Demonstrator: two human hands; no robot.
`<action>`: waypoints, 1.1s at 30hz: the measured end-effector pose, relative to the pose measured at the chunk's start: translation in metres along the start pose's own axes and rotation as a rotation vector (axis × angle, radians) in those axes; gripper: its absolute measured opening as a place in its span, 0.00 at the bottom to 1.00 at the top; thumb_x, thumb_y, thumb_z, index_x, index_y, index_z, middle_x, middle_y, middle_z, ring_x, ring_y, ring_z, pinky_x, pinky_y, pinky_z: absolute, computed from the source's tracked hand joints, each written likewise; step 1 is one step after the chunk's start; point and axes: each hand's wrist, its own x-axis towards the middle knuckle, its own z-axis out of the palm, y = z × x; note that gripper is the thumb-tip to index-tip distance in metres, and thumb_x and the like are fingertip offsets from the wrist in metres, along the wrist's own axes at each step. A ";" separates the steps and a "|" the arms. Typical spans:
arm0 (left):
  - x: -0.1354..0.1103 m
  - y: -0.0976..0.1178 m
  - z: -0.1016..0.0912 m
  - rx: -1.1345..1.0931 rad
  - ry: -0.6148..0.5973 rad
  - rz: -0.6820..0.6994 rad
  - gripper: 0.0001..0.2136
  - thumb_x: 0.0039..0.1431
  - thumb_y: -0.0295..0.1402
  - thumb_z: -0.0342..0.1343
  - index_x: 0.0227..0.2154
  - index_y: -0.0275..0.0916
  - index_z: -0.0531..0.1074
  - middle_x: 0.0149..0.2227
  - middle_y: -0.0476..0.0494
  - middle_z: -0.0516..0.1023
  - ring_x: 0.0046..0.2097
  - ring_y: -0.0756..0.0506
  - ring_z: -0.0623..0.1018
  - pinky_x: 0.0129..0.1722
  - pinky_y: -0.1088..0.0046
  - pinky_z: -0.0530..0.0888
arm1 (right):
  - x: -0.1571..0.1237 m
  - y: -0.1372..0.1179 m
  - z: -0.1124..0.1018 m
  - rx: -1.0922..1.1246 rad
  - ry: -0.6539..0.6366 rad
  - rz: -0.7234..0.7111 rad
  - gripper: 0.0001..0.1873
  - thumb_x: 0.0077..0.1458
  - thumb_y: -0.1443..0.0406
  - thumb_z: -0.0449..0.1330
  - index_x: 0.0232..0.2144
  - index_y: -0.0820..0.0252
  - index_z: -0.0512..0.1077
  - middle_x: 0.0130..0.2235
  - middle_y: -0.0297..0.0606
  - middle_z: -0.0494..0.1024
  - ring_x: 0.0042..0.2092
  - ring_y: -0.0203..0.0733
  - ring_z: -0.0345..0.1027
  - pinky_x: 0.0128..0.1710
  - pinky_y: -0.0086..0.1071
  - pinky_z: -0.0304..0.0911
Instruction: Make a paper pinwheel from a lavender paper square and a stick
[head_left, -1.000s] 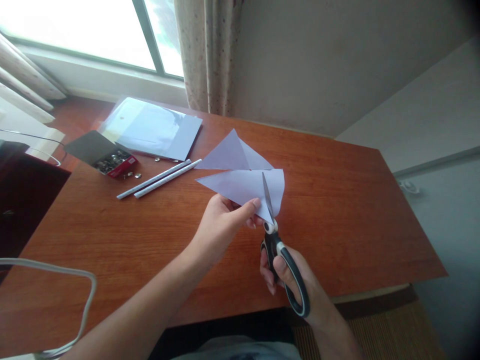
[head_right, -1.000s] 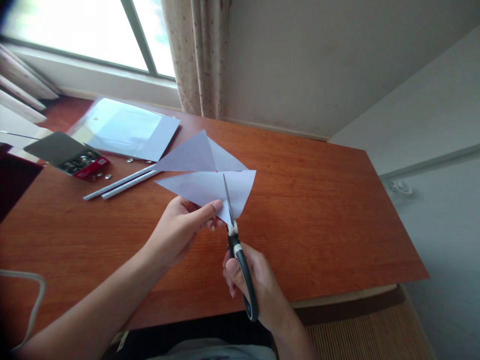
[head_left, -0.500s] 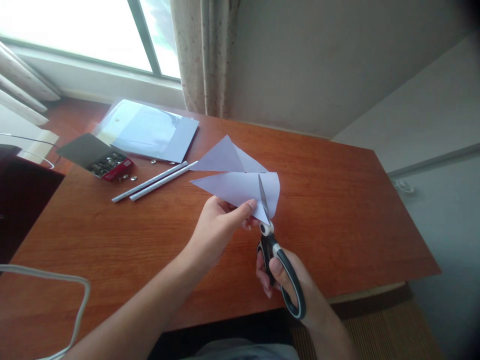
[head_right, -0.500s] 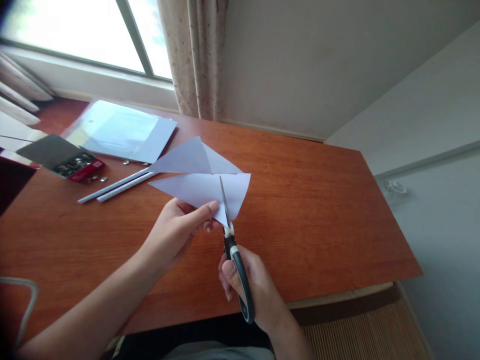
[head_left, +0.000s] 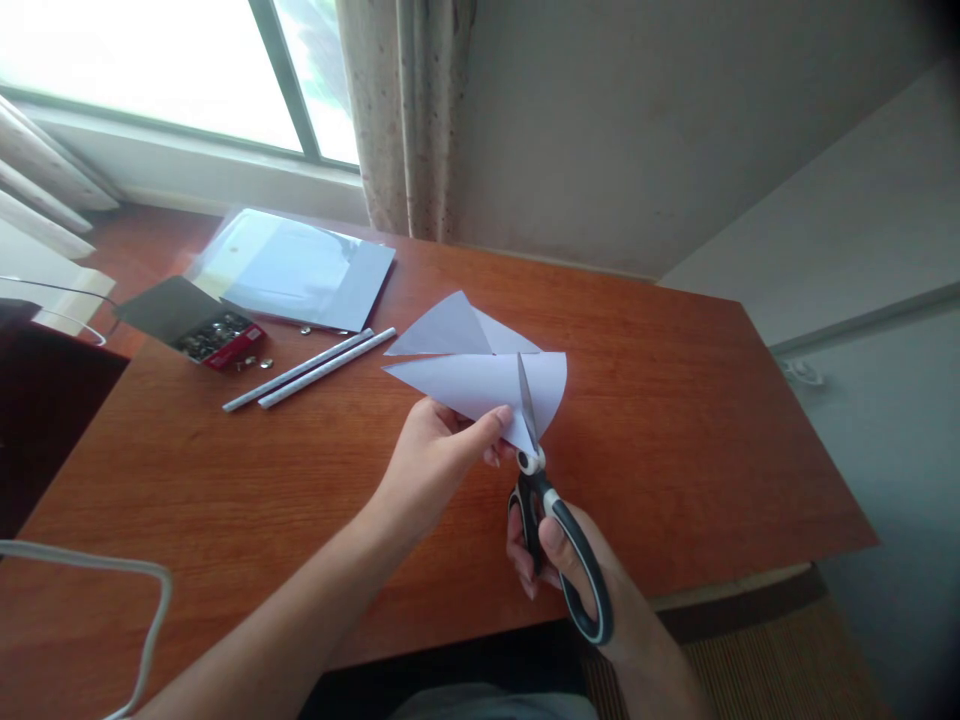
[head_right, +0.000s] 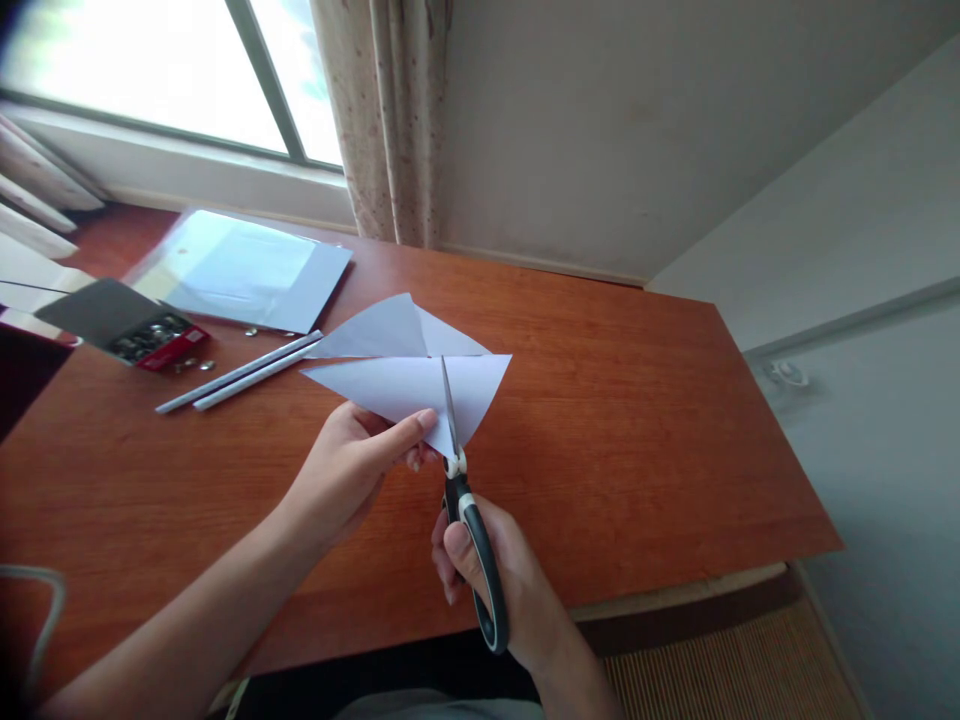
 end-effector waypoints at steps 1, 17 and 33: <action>0.000 0.000 0.000 0.004 0.003 0.001 0.10 0.52 0.33 0.67 0.21 0.34 0.76 0.21 0.46 0.77 0.24 0.51 0.73 0.24 0.77 0.68 | 0.000 0.000 0.000 -0.004 0.008 -0.004 0.31 0.57 0.38 0.57 0.36 0.62 0.68 0.28 0.33 0.66 0.27 0.35 0.59 0.28 0.31 0.52; 0.000 0.000 0.000 0.048 -0.040 0.001 0.12 0.53 0.35 0.66 0.20 0.35 0.75 0.20 0.46 0.76 0.23 0.51 0.71 0.23 0.77 0.66 | 0.004 -0.004 0.000 -0.091 0.052 -0.053 0.27 0.59 0.40 0.57 0.33 0.59 0.66 0.25 0.29 0.64 0.27 0.34 0.57 0.28 0.31 0.53; 0.000 0.000 0.000 0.024 -0.051 0.002 0.11 0.54 0.33 0.65 0.20 0.35 0.75 0.20 0.48 0.77 0.23 0.52 0.71 0.24 0.78 0.66 | 0.004 0.002 0.001 -0.074 0.098 -0.043 0.27 0.58 0.41 0.59 0.32 0.60 0.66 0.25 0.29 0.64 0.25 0.33 0.58 0.25 0.29 0.54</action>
